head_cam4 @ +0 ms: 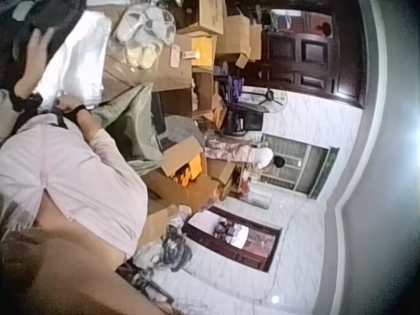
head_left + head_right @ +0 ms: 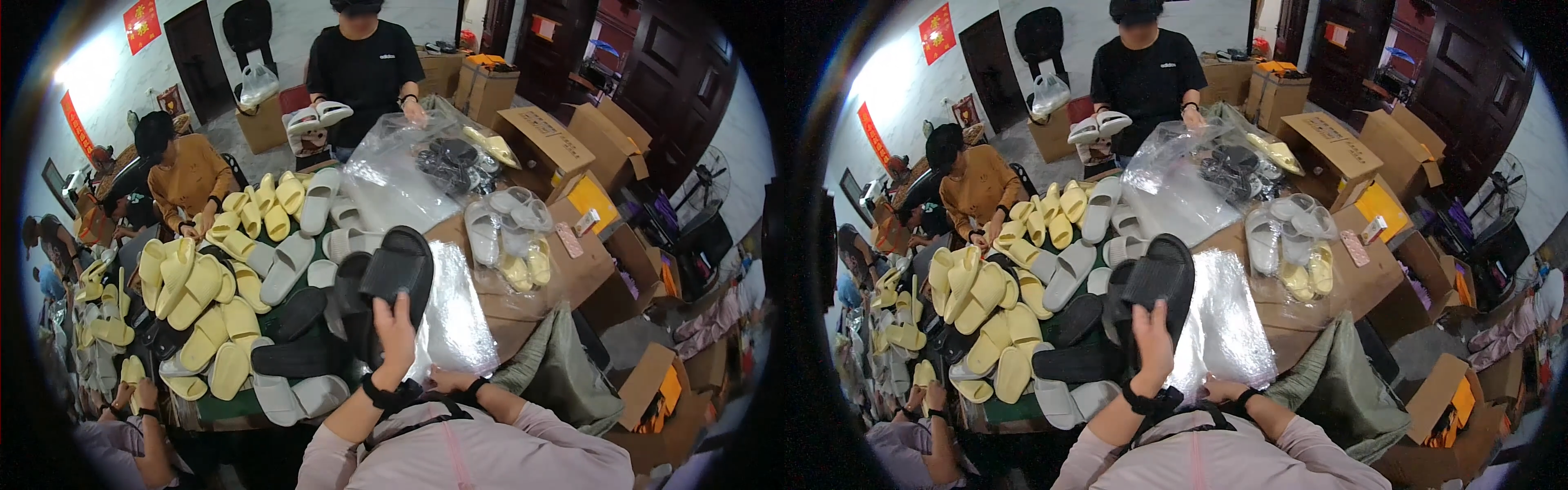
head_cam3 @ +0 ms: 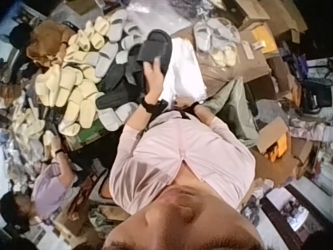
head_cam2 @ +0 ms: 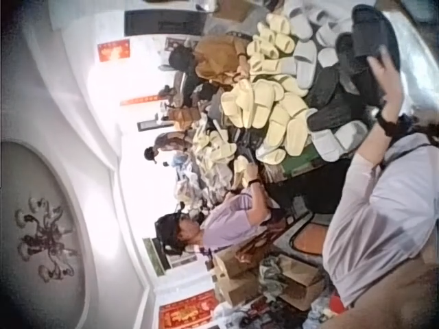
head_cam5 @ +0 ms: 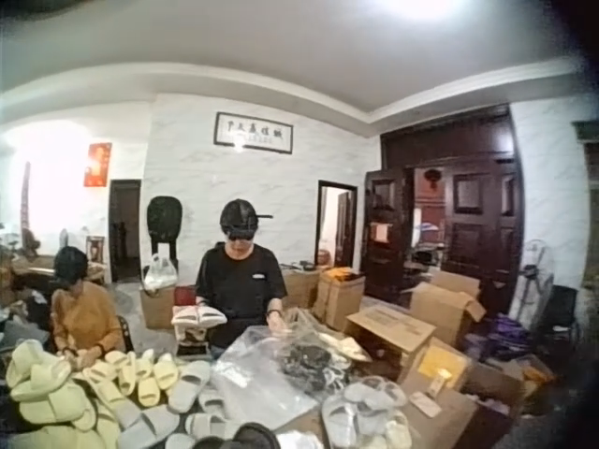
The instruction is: The recorder is seen grouping and packaging various pairs of sandals into plastic bags in a manufacturing or warehouse setting.
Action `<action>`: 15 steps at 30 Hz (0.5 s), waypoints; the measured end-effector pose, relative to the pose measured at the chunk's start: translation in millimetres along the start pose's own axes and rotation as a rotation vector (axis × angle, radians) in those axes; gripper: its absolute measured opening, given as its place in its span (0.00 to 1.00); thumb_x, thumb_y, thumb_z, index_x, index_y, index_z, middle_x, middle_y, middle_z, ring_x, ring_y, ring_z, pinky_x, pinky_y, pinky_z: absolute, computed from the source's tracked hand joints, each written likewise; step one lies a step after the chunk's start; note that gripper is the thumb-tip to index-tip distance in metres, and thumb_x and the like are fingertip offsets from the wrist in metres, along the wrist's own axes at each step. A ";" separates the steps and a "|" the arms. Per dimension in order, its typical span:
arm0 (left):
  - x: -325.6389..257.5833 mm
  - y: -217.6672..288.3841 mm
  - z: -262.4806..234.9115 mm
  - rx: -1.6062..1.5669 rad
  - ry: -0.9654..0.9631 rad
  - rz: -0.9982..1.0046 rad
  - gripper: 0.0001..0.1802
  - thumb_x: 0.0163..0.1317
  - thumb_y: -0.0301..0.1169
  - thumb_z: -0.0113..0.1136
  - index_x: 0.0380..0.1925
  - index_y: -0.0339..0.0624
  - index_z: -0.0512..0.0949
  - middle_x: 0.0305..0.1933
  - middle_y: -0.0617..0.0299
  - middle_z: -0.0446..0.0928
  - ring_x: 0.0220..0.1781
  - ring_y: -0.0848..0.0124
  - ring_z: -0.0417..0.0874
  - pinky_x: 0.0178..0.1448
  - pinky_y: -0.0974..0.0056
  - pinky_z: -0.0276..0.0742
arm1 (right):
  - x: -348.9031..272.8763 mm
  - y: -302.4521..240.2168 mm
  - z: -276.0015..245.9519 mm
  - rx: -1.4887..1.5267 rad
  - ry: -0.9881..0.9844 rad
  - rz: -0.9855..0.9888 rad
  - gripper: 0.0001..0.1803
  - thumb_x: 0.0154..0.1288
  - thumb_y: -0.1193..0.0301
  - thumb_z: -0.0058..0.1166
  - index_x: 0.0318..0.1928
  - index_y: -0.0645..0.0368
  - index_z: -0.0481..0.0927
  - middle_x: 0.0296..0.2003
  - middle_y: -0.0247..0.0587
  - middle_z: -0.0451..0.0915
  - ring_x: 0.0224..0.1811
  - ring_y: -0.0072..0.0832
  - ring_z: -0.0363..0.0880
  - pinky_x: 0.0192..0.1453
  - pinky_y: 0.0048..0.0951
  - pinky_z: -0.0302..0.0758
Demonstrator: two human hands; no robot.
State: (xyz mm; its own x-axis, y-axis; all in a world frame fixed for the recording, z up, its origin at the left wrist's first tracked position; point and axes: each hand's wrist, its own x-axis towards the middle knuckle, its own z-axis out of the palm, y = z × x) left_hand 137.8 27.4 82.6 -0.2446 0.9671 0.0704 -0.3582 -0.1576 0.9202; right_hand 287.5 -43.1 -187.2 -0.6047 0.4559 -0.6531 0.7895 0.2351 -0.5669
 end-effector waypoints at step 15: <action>-58.4 -206.6 -136.6 1.134 -0.956 -0.356 0.23 0.57 0.41 0.57 0.47 0.34 0.75 0.48 0.41 0.73 0.52 0.47 0.73 0.57 0.55 0.68 | -39.7 -15.7 -29.9 0.144 0.342 0.033 0.16 0.57 0.63 0.48 0.40 0.59 0.79 0.31 0.53 0.79 0.34 0.46 0.78 0.44 0.41 0.72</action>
State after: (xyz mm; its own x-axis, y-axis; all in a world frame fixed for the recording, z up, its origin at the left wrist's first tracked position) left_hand 103.0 -23.8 -164.2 0.5173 0.7531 -0.4066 0.6962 -0.0940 0.7117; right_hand 302.3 -39.3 -137.4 -0.4897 0.7275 -0.4806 0.7705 0.1032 -0.6290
